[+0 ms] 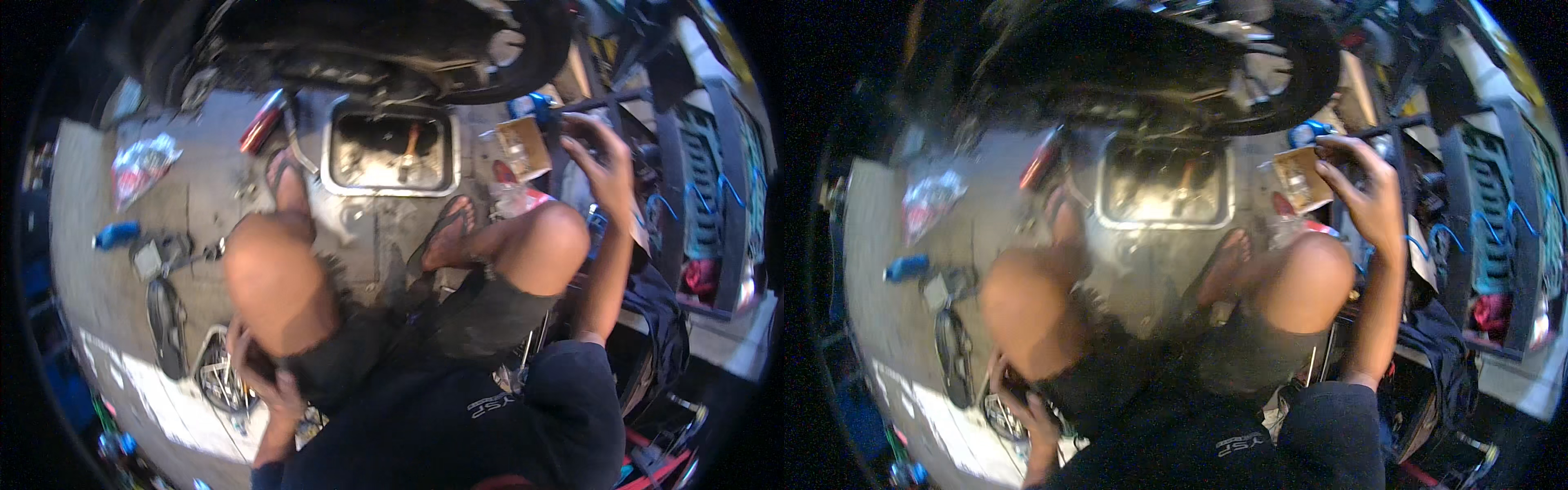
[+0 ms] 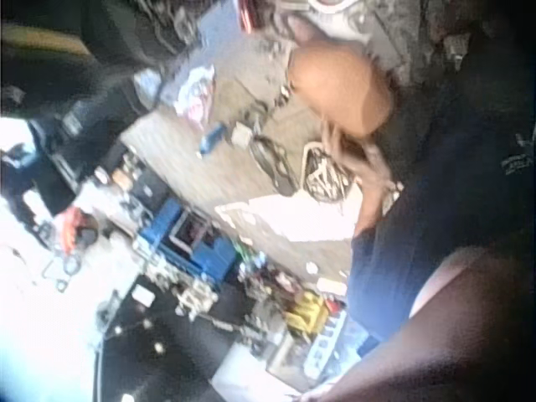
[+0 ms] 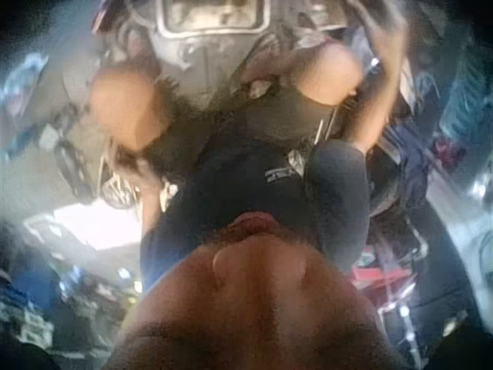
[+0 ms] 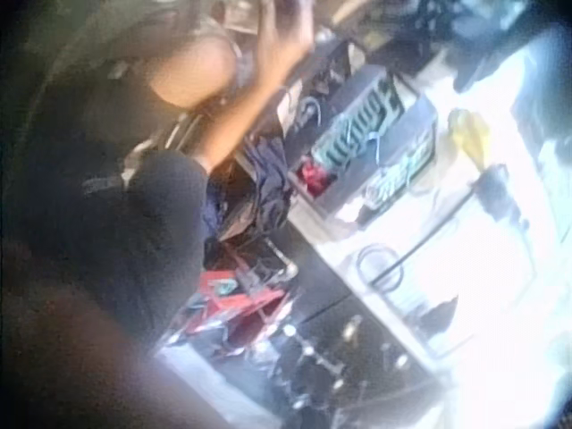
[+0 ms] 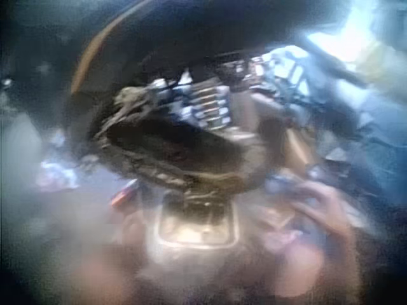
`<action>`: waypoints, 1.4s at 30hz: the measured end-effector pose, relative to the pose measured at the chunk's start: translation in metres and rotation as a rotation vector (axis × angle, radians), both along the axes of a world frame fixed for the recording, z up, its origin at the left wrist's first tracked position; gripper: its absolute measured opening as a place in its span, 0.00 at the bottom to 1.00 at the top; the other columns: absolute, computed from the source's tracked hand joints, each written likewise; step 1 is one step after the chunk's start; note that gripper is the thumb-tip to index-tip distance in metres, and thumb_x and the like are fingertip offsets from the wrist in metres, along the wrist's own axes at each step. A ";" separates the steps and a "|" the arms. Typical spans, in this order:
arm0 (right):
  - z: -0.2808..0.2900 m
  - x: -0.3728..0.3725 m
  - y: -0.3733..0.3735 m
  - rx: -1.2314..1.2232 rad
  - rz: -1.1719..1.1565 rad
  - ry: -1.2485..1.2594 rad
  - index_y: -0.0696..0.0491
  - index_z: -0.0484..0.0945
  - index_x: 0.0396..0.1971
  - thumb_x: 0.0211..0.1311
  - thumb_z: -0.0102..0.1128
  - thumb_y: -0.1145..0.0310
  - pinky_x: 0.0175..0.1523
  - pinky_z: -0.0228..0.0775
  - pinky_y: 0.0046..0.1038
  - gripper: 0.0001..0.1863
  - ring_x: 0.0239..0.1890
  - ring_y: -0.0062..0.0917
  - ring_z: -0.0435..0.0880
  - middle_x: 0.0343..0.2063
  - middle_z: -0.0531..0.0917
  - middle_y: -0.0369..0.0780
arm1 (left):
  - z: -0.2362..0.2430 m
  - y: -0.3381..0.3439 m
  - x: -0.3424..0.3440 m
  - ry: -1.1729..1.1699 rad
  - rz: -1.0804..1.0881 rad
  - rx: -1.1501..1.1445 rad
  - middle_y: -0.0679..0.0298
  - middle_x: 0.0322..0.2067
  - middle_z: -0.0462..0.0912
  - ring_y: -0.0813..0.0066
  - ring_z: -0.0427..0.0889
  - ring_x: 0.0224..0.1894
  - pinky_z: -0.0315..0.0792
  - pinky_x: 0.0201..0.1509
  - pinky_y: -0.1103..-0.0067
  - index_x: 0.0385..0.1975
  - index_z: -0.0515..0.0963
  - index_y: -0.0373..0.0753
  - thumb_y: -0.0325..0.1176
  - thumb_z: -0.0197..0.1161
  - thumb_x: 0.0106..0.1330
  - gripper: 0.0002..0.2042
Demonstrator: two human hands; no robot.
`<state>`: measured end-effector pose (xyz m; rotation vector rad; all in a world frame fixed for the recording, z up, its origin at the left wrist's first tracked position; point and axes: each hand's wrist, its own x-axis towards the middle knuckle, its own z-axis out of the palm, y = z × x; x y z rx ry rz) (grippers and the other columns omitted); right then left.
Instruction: The person replaces a motorcycle drive belt. They use a cloth to clean components, remove the transmission assembly, unwrap a new belt from a plastic bag, and position it for installation.
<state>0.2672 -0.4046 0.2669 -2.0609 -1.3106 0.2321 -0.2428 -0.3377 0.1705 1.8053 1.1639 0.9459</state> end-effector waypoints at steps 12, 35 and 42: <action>-0.366 0.097 -0.137 -0.431 -0.498 -0.280 0.59 0.78 0.54 0.55 0.65 0.64 0.68 0.63 0.46 0.26 0.63 0.49 0.72 0.55 0.78 0.53 | -0.006 -0.002 -0.010 0.092 0.374 0.030 0.47 0.67 0.57 0.52 0.61 0.68 0.55 0.72 0.57 0.69 0.52 0.32 0.62 0.59 0.67 0.44; -0.328 0.030 -0.155 -0.464 0.106 -0.233 0.52 0.84 0.45 0.51 0.61 0.67 0.56 0.72 0.42 0.19 0.48 0.40 0.83 0.40 0.85 0.46 | -0.181 0.148 0.273 -0.239 0.160 -1.069 0.67 0.47 0.80 0.65 0.76 0.50 0.69 0.59 0.63 0.49 0.77 0.50 0.61 0.57 0.65 0.23; -0.433 0.137 -0.102 -0.658 -0.099 -0.019 0.56 0.86 0.38 0.52 0.61 0.66 0.44 0.78 0.40 0.14 0.41 0.43 0.87 0.36 0.86 0.50 | -0.202 0.150 0.265 -0.302 0.065 -1.111 0.66 0.52 0.79 0.64 0.76 0.53 0.70 0.62 0.63 0.54 0.76 0.48 0.65 0.54 0.66 0.29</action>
